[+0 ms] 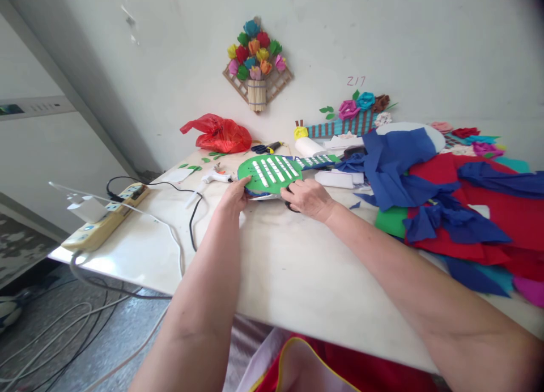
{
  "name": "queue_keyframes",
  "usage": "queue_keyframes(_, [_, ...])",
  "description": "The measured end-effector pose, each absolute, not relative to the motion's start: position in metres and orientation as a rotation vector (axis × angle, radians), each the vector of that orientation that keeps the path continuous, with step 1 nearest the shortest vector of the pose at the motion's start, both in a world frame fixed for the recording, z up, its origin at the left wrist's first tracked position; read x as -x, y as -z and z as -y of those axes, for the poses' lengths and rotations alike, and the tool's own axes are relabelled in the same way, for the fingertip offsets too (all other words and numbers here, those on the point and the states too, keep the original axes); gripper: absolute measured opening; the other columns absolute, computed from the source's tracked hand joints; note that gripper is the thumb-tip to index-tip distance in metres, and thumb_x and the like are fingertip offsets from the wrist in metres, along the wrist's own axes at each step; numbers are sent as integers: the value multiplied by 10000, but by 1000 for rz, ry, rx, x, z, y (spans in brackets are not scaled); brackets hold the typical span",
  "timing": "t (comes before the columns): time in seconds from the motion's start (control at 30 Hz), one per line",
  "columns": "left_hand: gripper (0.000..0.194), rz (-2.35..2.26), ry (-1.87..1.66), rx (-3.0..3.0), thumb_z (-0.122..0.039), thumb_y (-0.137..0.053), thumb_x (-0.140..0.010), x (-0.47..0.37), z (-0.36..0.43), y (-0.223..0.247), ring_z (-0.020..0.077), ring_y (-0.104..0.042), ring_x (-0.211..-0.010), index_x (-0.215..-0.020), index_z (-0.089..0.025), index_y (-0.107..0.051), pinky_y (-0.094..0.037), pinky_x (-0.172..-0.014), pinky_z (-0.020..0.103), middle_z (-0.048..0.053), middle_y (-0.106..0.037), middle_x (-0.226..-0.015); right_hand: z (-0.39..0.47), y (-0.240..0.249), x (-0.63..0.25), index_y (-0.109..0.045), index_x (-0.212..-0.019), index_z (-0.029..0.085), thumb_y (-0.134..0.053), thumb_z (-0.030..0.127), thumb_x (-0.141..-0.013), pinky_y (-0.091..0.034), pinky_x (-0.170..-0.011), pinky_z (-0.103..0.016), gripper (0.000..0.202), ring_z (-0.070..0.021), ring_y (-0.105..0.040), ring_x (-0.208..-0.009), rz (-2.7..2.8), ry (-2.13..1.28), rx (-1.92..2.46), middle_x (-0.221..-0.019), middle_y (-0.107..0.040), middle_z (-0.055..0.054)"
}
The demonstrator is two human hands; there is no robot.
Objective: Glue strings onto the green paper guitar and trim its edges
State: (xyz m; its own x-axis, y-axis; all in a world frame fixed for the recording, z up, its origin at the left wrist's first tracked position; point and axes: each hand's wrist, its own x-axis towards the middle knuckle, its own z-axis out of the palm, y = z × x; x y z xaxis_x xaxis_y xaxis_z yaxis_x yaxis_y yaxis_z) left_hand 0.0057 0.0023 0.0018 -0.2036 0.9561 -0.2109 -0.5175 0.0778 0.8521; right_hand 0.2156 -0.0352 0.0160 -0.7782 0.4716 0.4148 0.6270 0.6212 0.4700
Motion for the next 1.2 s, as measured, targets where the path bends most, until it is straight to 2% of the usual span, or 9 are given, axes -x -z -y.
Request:
queue_keyframes(0.53, [75,-1090,-1487,-562,-95,-613,-751,-7,1,-7,176,-663,-560,-815,-114,-579,-578,-598,283,50,-660,-592,37,-15,-214,-611,-1011,156,-447,193,-832,-179,-580,-310,246,-175,-478,-707,2598,915,889,-769,-613,-77])
queue_keyframes(0.73, [80,-1054,-1465,-563,-118,-626,-743,-7,0,-5,195,-679,-616,-815,-117,-592,-574,-639,295,53,-663,-593,43,-19,-210,-585,-995,136,-516,267,-791,-195,-609,-314,252,-202,-469,-768,2574,888,932,-815,-592,-100])
queue_keyframes(0.97, [85,-1072,-1452,-575,-119,-622,-743,-7,-2,-3,197,-676,-604,-818,-114,-582,-574,-644,318,59,-666,-591,40,-18,-213,-586,-1009,144,-516,240,-795,-201,-614,-312,245,-197,-477,-763,2599,898,895,-809,-599,-91])
queue_keyframes(1.2, [176,-1075,-1424,-542,-113,-610,-749,-6,-1,-5,185,-663,-559,-924,-113,-587,-577,-595,317,67,-680,-648,39,-17,-213,-606,-1011,145,-468,174,-812,-198,-597,-310,244,-182,-487,-726,2617,889,861,-779,-615,-88])
